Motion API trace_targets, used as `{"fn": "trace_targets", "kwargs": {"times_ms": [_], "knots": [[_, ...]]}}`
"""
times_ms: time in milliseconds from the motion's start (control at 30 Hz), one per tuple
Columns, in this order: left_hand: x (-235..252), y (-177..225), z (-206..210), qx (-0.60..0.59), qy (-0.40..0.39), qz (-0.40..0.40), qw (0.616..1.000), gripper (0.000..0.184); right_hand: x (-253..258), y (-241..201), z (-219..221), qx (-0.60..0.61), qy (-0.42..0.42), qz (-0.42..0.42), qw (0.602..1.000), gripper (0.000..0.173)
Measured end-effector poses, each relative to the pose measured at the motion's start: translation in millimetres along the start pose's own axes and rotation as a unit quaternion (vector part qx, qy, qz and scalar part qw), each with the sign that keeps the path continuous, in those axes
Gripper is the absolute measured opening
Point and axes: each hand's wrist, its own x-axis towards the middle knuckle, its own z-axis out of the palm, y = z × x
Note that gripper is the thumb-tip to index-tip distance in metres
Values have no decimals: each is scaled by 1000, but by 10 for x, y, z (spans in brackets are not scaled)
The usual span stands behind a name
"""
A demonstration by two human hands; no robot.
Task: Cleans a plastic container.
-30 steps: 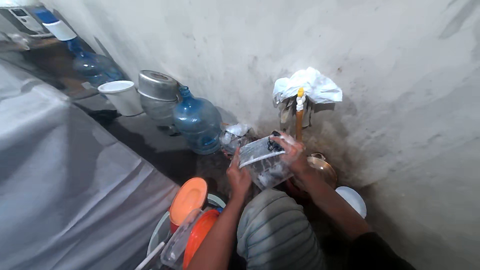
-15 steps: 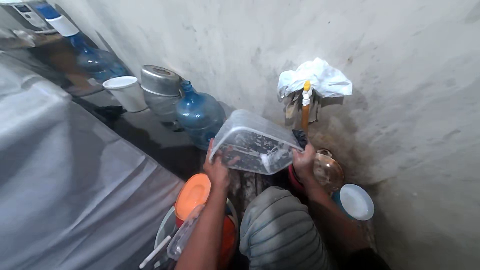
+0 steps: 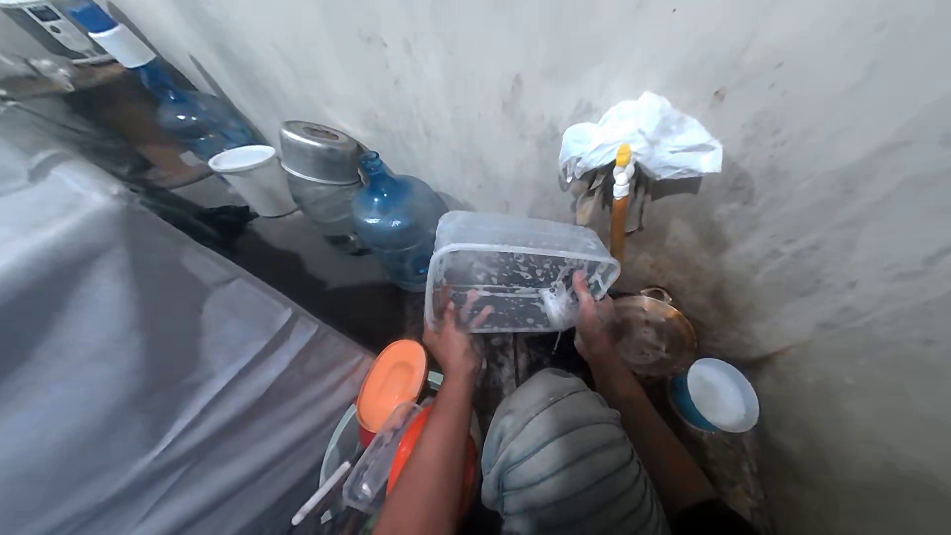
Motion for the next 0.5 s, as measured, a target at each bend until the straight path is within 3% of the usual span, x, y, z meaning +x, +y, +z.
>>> {"fn": "trace_targets", "kwargs": {"times_ms": [133,233,333,400,467,500], "knots": [[58,14,-51,-2,16,6,1000,39,53,230,-169,64,-82,-24,994,50],[9,16,-27,-16,30,-4,999,43,-16,349,-162,157,-96,-65,981,63],[-28,-22,15,-19,52,-18,998,46,-11,442,-119,188,-92,-97,973,52],[-36,-78,-1,3,52,-10,999,47,20,421,-160,123,-121,-151,973,59],[-36,-146,-65,46,32,1,998,48,70,245,-209,-42,-94,-221,970,71],[-43,-174,-101,65,21,-1,998,48,93,118,-219,-90,-77,-217,969,72]]}}
